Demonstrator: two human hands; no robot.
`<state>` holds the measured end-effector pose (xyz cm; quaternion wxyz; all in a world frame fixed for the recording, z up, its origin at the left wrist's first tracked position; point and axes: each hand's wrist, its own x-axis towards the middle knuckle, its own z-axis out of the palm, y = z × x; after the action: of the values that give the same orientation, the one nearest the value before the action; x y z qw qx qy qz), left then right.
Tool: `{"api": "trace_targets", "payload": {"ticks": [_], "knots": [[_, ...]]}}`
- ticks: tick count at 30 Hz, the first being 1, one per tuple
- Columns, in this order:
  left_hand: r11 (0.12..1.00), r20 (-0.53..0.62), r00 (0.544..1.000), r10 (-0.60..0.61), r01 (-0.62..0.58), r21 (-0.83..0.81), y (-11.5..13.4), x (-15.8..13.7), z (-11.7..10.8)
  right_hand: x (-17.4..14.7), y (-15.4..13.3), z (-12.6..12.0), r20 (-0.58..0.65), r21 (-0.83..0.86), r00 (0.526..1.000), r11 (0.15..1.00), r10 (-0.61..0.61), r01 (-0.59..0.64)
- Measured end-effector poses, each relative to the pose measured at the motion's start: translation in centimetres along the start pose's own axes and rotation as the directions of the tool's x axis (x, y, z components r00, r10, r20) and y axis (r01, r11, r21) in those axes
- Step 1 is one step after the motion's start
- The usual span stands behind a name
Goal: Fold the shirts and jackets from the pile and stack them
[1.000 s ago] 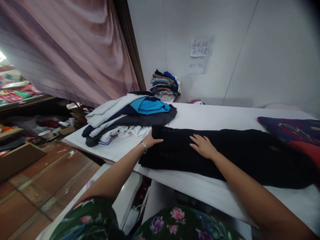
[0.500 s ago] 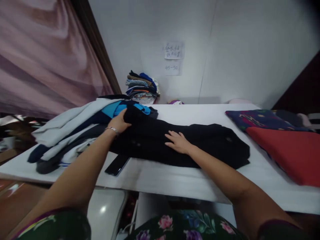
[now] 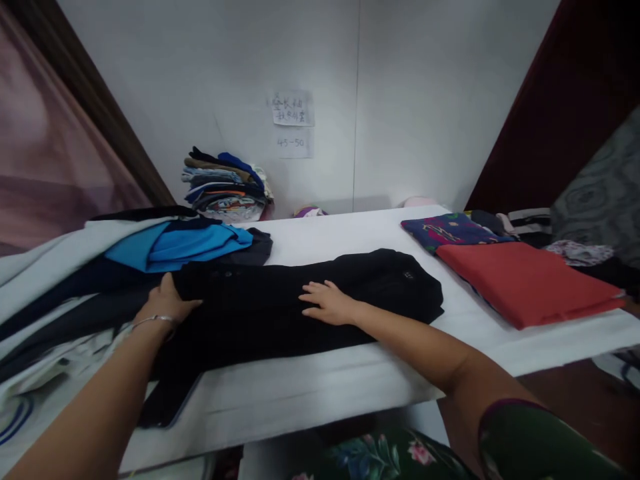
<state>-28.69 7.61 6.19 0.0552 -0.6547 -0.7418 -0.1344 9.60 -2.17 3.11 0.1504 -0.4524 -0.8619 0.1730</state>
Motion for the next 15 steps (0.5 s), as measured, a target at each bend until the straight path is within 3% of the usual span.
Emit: {"api": "trace_targets", "payload": {"ticks": [1,2,5,8,10,12,15], "knots": [[0.998,-0.028,0.999,-0.041,0.043,0.042,1.1,-0.8,-0.8,-0.8,1.1,-0.9,-0.058,-0.009,0.998,1.0,0.013,-0.013],[0.999,-0.076,0.997,0.005,-0.001,0.048,2.2,-1.7,-1.4,-1.7,2.4,-2.0,-0.125,-0.033,0.992,0.999,0.035,-0.039],[0.96,-0.185,0.943,0.275,-0.279,0.003,5.9,-4.6,-2.1,-4.9,7.8,-5.3,-0.294,-0.135,0.942,0.969,0.159,-0.206],[0.838,-0.066,0.844,0.532,-0.536,-0.102,8.9,-6.7,-1.1,-7.9,12.9,-7.6,-0.38,-0.213,0.876,0.893,0.299,-0.397],[0.775,0.046,0.777,0.628,-0.618,-0.131,10.1,-7.5,-0.1,-9.2,15.2,-8.2,-0.356,-0.264,0.873,0.86,0.334,-0.437],[0.766,0.119,0.757,0.643,-0.633,-0.11,10.8,-7.7,0.8,-9.8,16.4,-8.2,-0.311,-0.318,0.895,0.852,0.321,-0.416],[0.782,0.168,0.766,0.621,-0.62,-0.062,11.0,-7.6,1.7,-9.6,17.1,-7.7,-0.299,-0.38,0.912,0.842,0.281,-0.384]]}}
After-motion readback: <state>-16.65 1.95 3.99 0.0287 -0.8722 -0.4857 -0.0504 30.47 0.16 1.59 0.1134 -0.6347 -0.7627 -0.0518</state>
